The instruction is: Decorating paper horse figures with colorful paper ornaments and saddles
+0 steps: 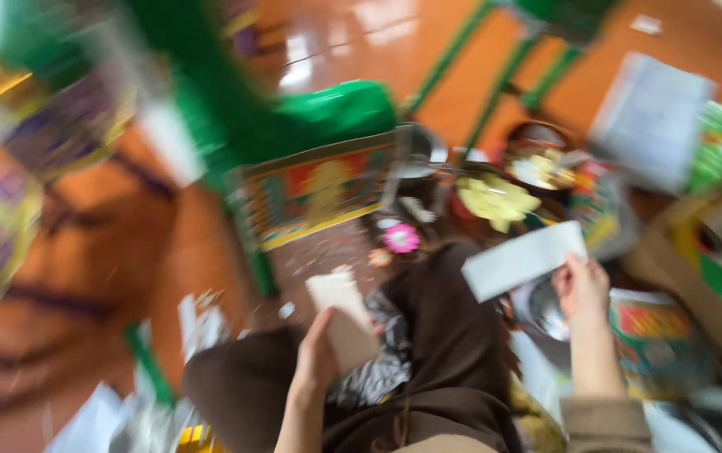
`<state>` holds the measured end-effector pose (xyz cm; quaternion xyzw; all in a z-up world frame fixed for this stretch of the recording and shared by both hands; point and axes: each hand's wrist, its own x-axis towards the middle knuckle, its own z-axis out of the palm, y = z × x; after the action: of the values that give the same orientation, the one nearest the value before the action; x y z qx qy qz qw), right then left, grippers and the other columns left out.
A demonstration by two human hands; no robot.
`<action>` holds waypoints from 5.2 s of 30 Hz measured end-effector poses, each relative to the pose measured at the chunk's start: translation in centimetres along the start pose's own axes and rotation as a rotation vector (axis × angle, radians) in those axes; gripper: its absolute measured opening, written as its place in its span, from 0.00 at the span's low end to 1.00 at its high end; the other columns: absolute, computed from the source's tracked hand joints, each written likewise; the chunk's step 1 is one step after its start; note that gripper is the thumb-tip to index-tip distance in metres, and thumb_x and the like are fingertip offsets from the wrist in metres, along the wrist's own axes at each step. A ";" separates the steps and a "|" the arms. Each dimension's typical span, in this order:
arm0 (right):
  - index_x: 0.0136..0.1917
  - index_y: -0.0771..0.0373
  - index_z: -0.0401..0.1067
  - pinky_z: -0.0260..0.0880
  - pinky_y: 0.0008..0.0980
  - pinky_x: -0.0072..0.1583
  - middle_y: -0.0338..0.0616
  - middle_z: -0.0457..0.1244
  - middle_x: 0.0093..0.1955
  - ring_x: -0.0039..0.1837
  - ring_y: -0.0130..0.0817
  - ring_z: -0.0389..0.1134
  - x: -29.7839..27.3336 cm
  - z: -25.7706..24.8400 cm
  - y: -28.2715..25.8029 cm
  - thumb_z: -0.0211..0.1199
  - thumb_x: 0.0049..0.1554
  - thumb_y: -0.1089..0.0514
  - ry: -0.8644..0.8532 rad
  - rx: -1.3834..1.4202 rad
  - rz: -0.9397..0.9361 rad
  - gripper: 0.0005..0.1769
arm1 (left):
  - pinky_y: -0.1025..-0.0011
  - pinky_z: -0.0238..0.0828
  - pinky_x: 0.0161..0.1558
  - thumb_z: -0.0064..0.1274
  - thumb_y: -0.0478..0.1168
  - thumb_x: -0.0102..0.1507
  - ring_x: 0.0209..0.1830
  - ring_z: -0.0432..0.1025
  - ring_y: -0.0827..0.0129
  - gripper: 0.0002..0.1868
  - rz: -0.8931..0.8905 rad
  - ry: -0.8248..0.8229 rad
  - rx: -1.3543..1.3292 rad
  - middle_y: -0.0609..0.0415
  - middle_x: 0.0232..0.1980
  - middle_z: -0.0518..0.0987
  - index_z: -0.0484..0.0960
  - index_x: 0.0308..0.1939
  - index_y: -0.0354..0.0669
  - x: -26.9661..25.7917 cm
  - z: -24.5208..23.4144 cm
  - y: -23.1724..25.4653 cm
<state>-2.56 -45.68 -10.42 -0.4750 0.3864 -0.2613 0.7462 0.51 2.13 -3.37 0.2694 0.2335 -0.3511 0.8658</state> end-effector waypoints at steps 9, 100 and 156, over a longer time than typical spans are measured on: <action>0.57 0.68 0.72 0.76 0.23 0.60 0.47 0.64 0.56 0.58 0.29 0.67 20.8 -23.7 -1.9 0.58 0.53 0.71 0.565 0.759 -0.362 0.18 | 0.47 0.65 0.55 0.49 0.52 0.55 0.49 0.71 0.41 0.37 -0.024 -0.089 0.246 0.35 0.55 0.75 0.69 0.59 0.24 4.2 -1.9 -1.4; 0.37 0.69 0.76 0.62 0.18 0.26 0.56 0.63 0.31 0.23 0.30 0.61 -20.5 18.6 -0.4 0.48 0.41 0.74 -1.601 -0.124 0.253 0.16 | 0.69 0.74 0.54 0.52 0.43 0.65 0.54 0.76 0.59 0.15 0.124 -0.797 1.090 0.43 0.53 0.80 0.81 0.48 0.35 -19.8 -7.5 7.8; 0.37 0.67 0.78 0.43 0.19 0.25 0.34 0.59 0.24 0.24 0.19 0.49 -28.0 23.2 2.6 0.66 0.53 0.63 -1.172 -0.232 0.267 0.05 | 0.86 0.67 0.20 0.40 0.40 0.72 0.15 0.69 0.78 0.14 0.179 -0.173 0.601 0.54 0.21 0.76 0.74 0.35 0.37 -9.0 2.0 -0.2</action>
<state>0.82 -11.61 2.25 -0.5652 -0.0063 0.1833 0.8043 -4.98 5.11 3.40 0.5017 0.0203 -0.3485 0.7914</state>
